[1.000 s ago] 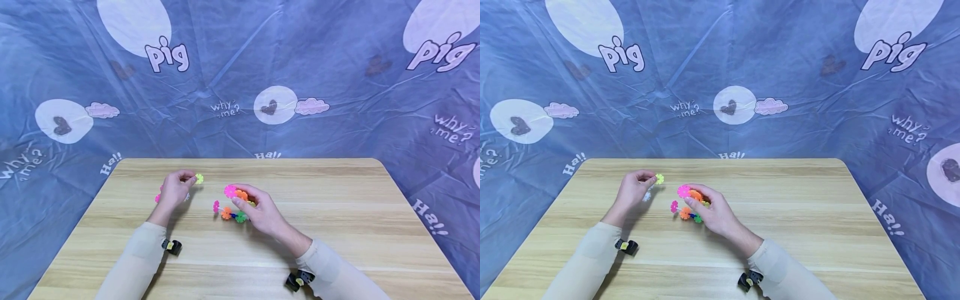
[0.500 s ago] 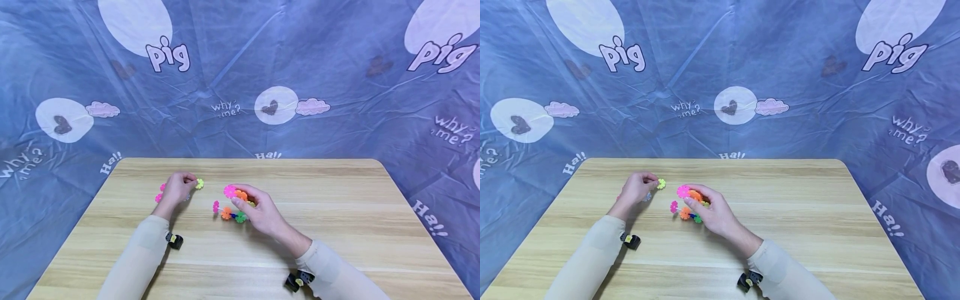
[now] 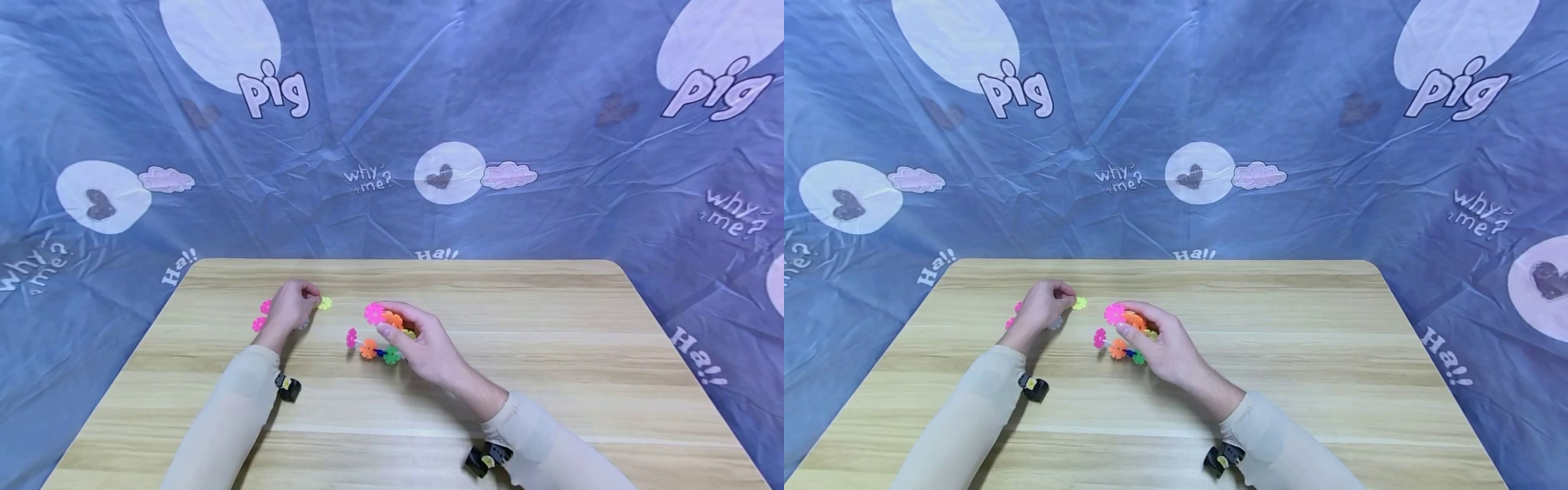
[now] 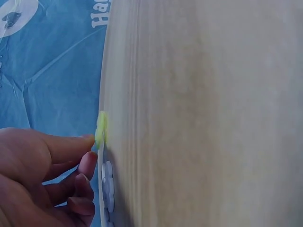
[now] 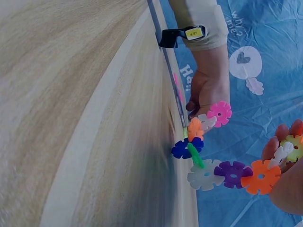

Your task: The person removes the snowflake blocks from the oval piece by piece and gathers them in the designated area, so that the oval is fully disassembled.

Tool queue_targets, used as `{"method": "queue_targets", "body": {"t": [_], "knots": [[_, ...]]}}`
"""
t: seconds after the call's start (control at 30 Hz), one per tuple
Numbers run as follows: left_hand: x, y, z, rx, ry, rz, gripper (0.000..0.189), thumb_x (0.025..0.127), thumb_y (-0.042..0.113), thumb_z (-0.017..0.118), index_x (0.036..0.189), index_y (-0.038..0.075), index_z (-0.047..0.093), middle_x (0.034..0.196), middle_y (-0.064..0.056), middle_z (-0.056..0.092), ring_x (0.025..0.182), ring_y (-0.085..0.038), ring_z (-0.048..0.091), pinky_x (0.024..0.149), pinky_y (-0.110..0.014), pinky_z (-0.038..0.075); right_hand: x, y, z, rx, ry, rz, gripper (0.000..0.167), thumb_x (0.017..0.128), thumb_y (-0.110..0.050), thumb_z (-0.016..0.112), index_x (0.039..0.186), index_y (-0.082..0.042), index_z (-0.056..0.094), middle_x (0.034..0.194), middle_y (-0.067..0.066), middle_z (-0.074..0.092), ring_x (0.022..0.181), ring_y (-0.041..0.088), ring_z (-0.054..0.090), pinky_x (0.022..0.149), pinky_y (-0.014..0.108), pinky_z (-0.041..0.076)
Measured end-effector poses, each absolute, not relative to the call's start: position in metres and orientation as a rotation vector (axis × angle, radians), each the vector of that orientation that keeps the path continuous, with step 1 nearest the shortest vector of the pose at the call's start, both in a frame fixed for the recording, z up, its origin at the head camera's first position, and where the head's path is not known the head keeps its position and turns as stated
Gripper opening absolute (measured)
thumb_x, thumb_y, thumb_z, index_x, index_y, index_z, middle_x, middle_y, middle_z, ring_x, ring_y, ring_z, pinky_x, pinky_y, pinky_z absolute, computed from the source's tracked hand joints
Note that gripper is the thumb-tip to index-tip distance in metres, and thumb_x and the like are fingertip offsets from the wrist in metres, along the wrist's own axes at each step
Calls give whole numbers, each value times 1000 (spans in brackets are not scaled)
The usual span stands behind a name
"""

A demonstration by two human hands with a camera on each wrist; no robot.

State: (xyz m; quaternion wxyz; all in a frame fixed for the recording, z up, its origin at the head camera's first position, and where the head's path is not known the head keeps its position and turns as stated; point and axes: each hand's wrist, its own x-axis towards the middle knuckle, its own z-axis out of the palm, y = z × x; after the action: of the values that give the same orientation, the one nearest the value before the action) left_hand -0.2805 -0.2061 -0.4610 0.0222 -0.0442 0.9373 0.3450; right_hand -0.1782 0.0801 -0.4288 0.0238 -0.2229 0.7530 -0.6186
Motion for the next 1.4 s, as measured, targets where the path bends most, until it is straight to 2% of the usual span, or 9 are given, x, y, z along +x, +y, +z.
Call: {"method": "queue_targets", "body": {"t": [0.2,0.5,0.73,1.03,1.4], "knots": [[-277,-206,-459,-141,2931,1085,13,101,10,71,108,4,79,104,-13,76,93,-26,68,86,-39,54,-178,79,-431,-689,2338,-1907,38,106,-15,69,143,-8,67,139,13,72,115,23,71,96,27,59],[-259,-196,-442,-39,2912,1240,17,104,14,70,112,3,80,102,-14,77,86,-22,67,75,-31,54,-179,80,-430,-683,2345,-1923,38,106,-13,68,143,-6,67,138,15,72,115,24,72,96,27,60],[-239,-185,-426,111,2931,1381,18,101,15,73,110,2,81,99,-13,79,86,-18,65,75,-26,51,-179,81,-429,-666,2331,-1931,39,107,-13,67,145,-5,65,133,17,73,102,25,71,85,26,61],[-215,-175,-409,214,2826,1548,17,101,15,75,111,3,81,98,-13,78,82,-19,59,70,-25,48,-179,80,-429,-685,2349,-1921,39,107,-13,67,145,-5,65,137,17,73,114,26,72,94,27,60],[-199,-171,-401,286,2820,1602,14,101,14,76,109,3,82,95,-12,78,80,-17,59,66,-23,48,-179,80,-428,-682,2346,-1914,39,107,-15,68,145,-6,66,136,16,73,113,23,72,95,27,60]]}}
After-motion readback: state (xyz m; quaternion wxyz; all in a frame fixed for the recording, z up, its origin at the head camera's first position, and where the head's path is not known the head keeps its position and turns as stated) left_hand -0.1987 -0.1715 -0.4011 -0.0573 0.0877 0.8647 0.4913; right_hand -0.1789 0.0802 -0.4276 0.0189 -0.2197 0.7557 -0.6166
